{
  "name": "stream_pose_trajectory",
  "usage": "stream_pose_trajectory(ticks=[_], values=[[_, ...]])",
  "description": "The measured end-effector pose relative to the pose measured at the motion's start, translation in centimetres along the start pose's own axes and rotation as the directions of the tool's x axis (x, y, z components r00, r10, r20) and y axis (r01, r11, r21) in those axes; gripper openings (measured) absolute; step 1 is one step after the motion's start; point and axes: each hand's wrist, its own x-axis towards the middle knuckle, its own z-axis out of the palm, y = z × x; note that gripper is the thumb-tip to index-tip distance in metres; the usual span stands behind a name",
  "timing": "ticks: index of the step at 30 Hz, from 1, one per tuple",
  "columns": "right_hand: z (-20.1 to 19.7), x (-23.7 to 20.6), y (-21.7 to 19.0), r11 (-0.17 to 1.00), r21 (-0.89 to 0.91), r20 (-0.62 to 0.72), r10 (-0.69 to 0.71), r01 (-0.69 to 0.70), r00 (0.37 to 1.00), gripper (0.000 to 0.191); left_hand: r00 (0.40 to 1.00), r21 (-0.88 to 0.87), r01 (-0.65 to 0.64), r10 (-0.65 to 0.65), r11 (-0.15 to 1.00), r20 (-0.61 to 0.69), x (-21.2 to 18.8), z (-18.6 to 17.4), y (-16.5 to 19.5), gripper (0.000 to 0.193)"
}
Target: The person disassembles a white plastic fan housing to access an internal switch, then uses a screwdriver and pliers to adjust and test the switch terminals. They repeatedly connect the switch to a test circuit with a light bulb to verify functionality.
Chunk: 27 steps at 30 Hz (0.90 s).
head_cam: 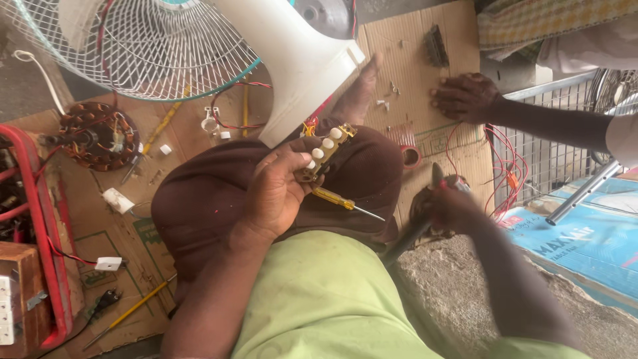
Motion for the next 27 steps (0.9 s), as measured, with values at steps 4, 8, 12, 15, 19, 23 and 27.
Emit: stream_pose_trajectory(ticks=[4,8,12,15,19,23,27], values=[[-6.3,-1.4,0.5,0.979,0.154,-0.004,-0.137,0.136,0.991,0.028,0.999,-0.002,-0.039,0.039,0.999,-0.021,0.3,-0.4,-0.5,0.025],[-7.1,-5.1,-1.6,0.890,0.230,0.125,-0.428,0.394,0.895,0.040,0.999,0.019,-0.045,0.045,0.999,-0.003,0.5,-0.9,-1.0,0.026],[-2.9,-8.8,-4.9,0.820,0.087,0.162,-0.572,0.566,0.804,0.046,0.996,-0.003,-0.088,0.088,0.996,0.017,0.4,-1.1,-0.9,0.024],[-0.7,-10.6,-6.6,0.872,0.013,0.144,-0.485,0.489,0.862,0.040,0.994,0.013,-0.107,0.107,0.994,0.038,0.2,-1.0,-0.7,0.027],[0.4,-11.6,-7.5,0.918,-0.033,0.094,-0.392,0.396,0.915,0.032,0.992,0.045,-0.118,0.116,0.992,0.051,0.1,-0.6,-0.7,0.030],[0.6,-11.6,-7.8,0.883,-0.035,0.092,-0.463,0.467,0.882,0.030,0.990,0.050,-0.128,0.124,0.991,0.069,0.3,-0.6,-1.1,0.033],[0.5,-11.0,-7.3,0.886,-0.009,0.077,-0.461,0.463,0.884,0.032,0.983,0.050,-0.165,0.160,0.985,0.088,0.9,-0.5,-1.8,0.034]])
